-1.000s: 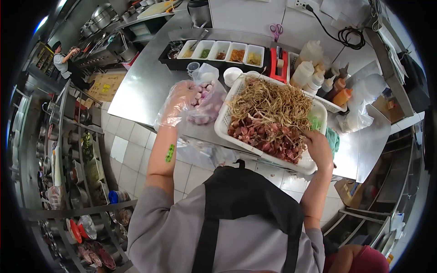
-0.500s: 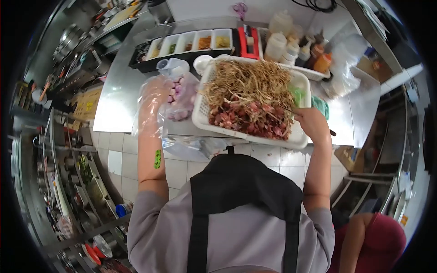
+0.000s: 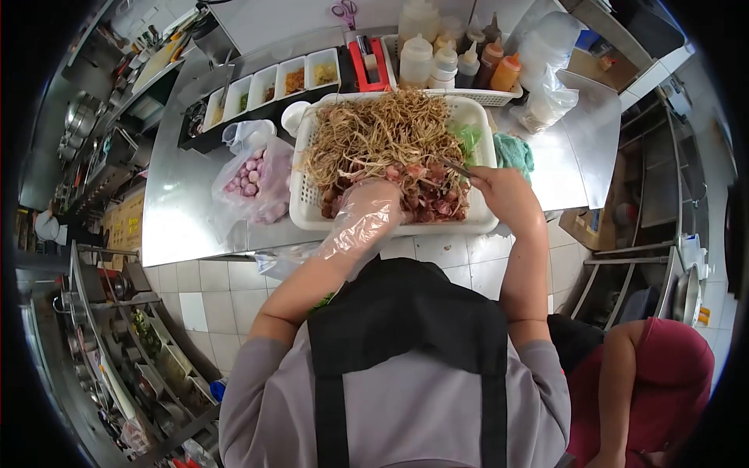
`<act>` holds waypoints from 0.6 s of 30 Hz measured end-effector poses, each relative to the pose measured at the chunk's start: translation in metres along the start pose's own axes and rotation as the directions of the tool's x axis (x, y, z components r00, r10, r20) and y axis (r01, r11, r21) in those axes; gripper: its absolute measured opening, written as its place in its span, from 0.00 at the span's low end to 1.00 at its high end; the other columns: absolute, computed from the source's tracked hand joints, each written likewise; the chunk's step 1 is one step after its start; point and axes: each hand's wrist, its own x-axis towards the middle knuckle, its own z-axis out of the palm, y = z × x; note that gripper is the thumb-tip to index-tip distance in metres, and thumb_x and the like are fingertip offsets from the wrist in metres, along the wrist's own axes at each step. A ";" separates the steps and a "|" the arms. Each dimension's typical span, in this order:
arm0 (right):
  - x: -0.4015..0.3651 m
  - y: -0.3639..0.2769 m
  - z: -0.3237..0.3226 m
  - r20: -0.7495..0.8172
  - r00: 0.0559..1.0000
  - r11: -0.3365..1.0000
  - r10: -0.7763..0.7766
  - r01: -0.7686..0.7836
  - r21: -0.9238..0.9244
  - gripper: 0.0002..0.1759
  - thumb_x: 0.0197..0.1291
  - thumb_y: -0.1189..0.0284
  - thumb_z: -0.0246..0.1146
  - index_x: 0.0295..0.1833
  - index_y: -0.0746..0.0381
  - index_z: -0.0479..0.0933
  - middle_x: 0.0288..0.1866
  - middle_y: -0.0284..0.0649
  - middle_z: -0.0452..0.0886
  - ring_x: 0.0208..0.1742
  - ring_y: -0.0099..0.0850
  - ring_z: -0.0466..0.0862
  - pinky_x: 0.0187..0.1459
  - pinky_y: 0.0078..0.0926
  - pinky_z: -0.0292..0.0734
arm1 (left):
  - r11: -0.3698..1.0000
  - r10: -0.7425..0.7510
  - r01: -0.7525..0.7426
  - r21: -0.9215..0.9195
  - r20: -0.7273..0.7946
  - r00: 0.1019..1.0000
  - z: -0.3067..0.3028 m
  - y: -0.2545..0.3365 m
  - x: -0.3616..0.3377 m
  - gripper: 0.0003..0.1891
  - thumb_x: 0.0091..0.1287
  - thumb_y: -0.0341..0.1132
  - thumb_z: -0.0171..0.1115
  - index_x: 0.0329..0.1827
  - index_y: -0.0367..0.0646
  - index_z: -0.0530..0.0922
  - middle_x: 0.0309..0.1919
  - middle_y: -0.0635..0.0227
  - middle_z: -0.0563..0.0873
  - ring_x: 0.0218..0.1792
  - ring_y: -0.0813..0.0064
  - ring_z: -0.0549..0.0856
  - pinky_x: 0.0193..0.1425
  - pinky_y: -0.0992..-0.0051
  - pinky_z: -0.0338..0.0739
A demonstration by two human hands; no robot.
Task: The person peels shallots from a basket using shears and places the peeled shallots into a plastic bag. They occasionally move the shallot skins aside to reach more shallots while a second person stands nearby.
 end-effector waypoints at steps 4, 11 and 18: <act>-0.004 -0.002 0.001 -0.020 1.000 0.998 0.019 -0.018 0.055 0.14 0.61 0.69 0.59 0.52 0.61 0.78 0.31 0.55 0.80 0.34 0.52 0.79 0.37 0.41 0.73 | 0.999 -0.005 0.007 -0.054 0.039 0.999 0.000 -0.010 0.003 0.13 0.49 0.39 0.63 0.30 0.38 0.80 0.33 0.51 0.83 0.41 0.54 0.83 0.47 0.59 0.76; -0.015 -0.026 0.005 0.023 0.988 0.876 -0.154 0.126 0.465 0.22 0.59 0.75 0.56 0.61 0.62 0.69 0.35 0.59 0.79 0.38 0.56 0.79 0.41 0.45 0.72 | 0.891 -0.129 0.155 -0.426 0.090 0.988 -0.008 -0.027 -0.006 0.15 0.52 0.43 0.65 0.30 0.38 0.81 0.31 0.54 0.82 0.38 0.54 0.82 0.44 0.61 0.74; -0.006 -0.034 0.019 -0.072 0.982 0.878 -0.172 0.186 0.441 0.23 0.61 0.77 0.56 0.63 0.61 0.67 0.31 0.52 0.79 0.29 0.45 0.78 0.37 0.35 0.72 | 0.968 0.038 -0.067 -0.241 -0.123 0.992 0.001 -0.008 -0.011 0.17 0.51 0.45 0.68 0.31 0.37 0.81 0.31 0.53 0.82 0.39 0.54 0.81 0.45 0.59 0.73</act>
